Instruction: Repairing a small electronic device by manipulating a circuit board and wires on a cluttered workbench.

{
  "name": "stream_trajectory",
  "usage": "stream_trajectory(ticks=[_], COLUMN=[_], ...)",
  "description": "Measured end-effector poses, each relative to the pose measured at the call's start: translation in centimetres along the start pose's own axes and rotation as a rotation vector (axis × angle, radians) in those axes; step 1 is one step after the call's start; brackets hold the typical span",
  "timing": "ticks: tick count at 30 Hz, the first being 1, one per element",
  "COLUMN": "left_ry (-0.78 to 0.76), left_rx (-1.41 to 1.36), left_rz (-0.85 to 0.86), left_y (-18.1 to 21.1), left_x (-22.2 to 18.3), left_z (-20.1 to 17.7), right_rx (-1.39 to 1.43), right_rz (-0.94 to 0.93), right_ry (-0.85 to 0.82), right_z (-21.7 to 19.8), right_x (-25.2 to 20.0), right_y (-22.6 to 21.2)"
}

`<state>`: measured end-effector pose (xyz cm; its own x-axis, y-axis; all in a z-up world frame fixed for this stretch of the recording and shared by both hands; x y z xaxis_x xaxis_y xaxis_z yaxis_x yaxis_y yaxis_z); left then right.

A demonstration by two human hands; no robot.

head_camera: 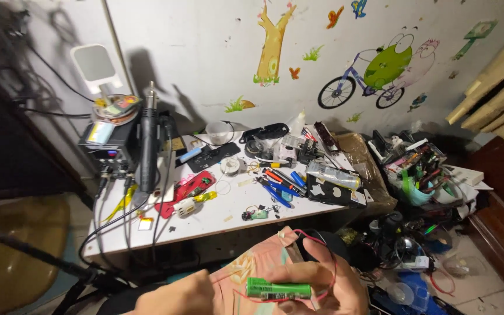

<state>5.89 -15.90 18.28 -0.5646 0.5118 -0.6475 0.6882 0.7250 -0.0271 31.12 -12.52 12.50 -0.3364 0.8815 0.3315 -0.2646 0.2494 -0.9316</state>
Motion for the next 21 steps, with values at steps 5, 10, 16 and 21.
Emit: stream_trajectory(ticks=[5, 10, 16, 21], left_ry=[0.635, 1.376, 1.404, 1.082], left_rx=[-0.444, -0.748, -0.566, -0.395], left_rz=[1.562, 1.594, 1.700, 1.732], left_y=[-2.1, -0.5, -1.2, -1.3], left_x=[1.1, -4.6, -6.1, -5.2], left_z=[4.7, 4.6, 4.6, 4.5], right_rx=[-0.077, 0.042, -0.168, -0.507], right_rz=[-0.085, -0.249, -0.049, -0.299], right_ry=[0.339, 0.397, 0.326, 0.071], right_z=[7.2, 6.4, 3.0, 0.2], right_x=[-0.5, -2.4, -3.5, -2.0], right_y=[-4.0, -3.8, -3.2, 0.0])
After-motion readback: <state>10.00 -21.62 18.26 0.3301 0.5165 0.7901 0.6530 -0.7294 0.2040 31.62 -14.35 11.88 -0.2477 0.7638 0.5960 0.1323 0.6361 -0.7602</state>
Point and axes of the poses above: each hand's wrist, its own x-axis towards the middle knuckle, its own z-axis out of the palm, y = z × x, the point moved 1 cm from there along x, towards the middle knuckle, and after that the axes turned 2 degrees about -x, right-handed, at the moved point
